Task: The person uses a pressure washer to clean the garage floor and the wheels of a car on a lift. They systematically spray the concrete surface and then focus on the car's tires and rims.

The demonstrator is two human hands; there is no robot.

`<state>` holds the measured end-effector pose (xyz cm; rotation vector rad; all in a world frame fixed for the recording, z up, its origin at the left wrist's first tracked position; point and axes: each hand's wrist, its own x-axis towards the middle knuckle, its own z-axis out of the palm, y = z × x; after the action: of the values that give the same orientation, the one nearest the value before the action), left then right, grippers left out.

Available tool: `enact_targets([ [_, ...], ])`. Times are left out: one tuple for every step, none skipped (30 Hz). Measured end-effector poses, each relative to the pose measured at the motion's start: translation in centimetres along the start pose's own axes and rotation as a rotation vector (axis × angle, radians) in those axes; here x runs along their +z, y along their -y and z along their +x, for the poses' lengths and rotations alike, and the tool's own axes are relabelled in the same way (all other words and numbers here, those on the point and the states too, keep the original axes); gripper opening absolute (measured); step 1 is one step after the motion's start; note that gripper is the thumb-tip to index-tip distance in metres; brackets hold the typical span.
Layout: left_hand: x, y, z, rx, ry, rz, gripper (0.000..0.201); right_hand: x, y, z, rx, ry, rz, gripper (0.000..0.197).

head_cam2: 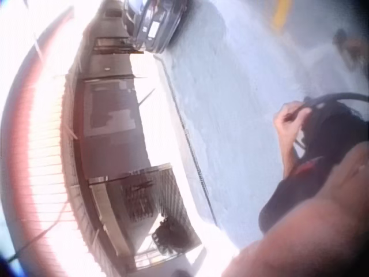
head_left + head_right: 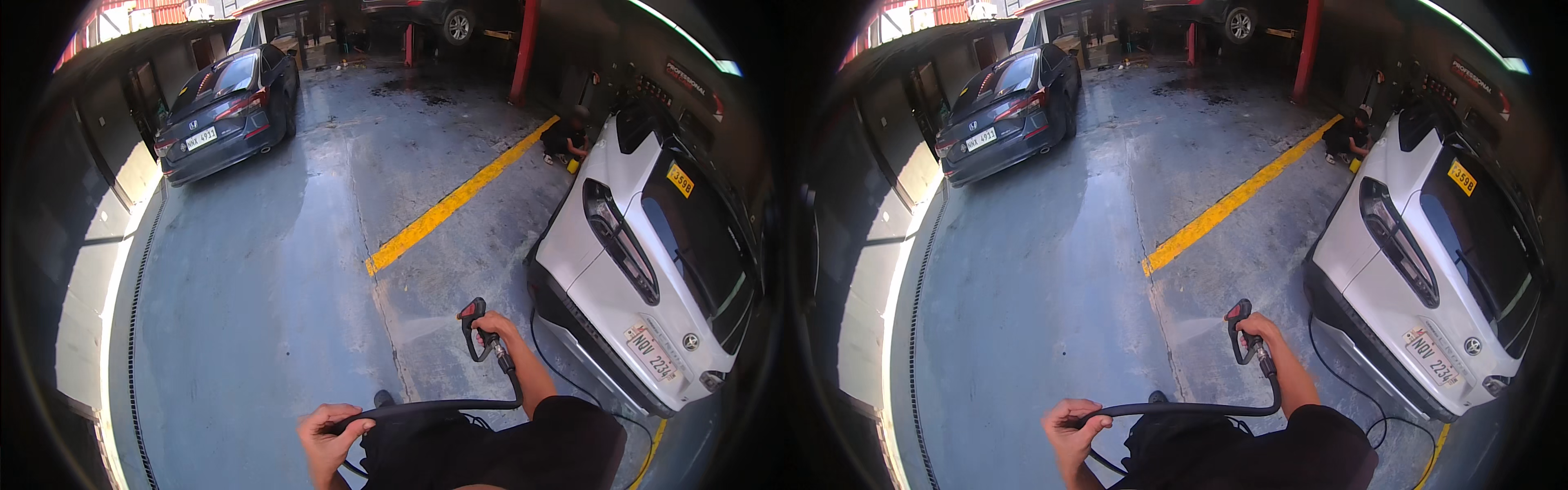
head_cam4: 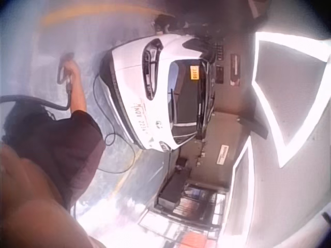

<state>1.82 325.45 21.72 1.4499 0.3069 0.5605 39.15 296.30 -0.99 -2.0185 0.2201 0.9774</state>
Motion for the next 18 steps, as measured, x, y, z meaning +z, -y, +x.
enact_targets([
  [-0.1,0.1,4.6,0.006,0.050,0.028,0.021,-0.5,2.0,1.9,0.015,-0.017,0.014,0.026],
  [-0.5,-0.2,9.4,-0.004,0.102,0.069,0.021,-0.5,4.1,3.1,0.040,-0.015,0.078,0.026],
  [-0.7,-0.5,13.5,-0.007,0.151,0.114,0.020,-0.6,6.1,4.1,0.059,-0.010,0.142,0.026],
  [-0.4,-0.6,17.6,-0.001,0.210,0.106,0.020,-0.9,7.7,5.4,0.083,-0.037,0.198,0.025],
  [-0.2,-0.4,21.3,-0.024,0.269,0.089,0.020,-1.0,9.4,6.8,0.099,-0.053,0.259,0.025],
  [-0.1,0.0,25.3,-0.039,0.335,0.076,0.020,-1.0,11.0,8.4,0.103,-0.074,0.300,0.024],
  [0.0,0.8,29.1,-0.055,0.397,0.059,0.020,-1.4,12.5,10.1,0.107,-0.098,0.335,0.024],
  [0.1,2.5,32.8,-0.126,0.437,0.023,0.021,-2.1,14.2,12.3,0.098,-0.117,0.361,0.023],
  [0.3,3.9,36.9,-0.143,0.470,0.038,0.020,-2.3,15.7,14.6,0.103,-0.133,0.387,0.022],
  [1.0,5.2,41.0,-0.164,0.501,0.053,0.020,-2.6,16.9,17.2,0.112,-0.147,0.410,0.021],
  [1.7,6.6,45.1,-0.186,0.530,0.067,0.020,-2.9,18.4,20.1,0.112,-0.159,0.396,0.020],
  [2.7,7.9,49.2,-0.161,0.549,0.015,0.018,-3.7,20.0,23.1,0.111,-0.172,0.383,0.019],
  [3.5,8.4,53.9,-0.132,0.552,0.037,0.019,-4.4,23.4,26.6,0.075,-0.182,0.380,0.018],
  [4.2,8.8,58.4,-0.104,0.553,0.060,0.021,-4.7,25.9,29.2,0.060,-0.243,0.346,0.014],
  [4.8,8.4,63.3,-0.076,0.572,0.094,0.022,-6.8,30.2,32.8,-0.016,-0.263,0.385,0.012],
  [4.2,8.2,66.3,-0.110,0.587,0.133,0.023,-7.1,32.9,35.1,-0.033,-0.262,0.418,0.010],
  [3.6,7.9,69.7,-0.093,0.548,0.160,0.023,-7.6,38.6,36.9,-0.047,-0.294,0.429,0.010],
  [3.0,7.7,73.3,-0.072,0.516,0.169,0.023,-8.8,45.2,38.0,-0.061,-0.344,0.431,0.010],
])
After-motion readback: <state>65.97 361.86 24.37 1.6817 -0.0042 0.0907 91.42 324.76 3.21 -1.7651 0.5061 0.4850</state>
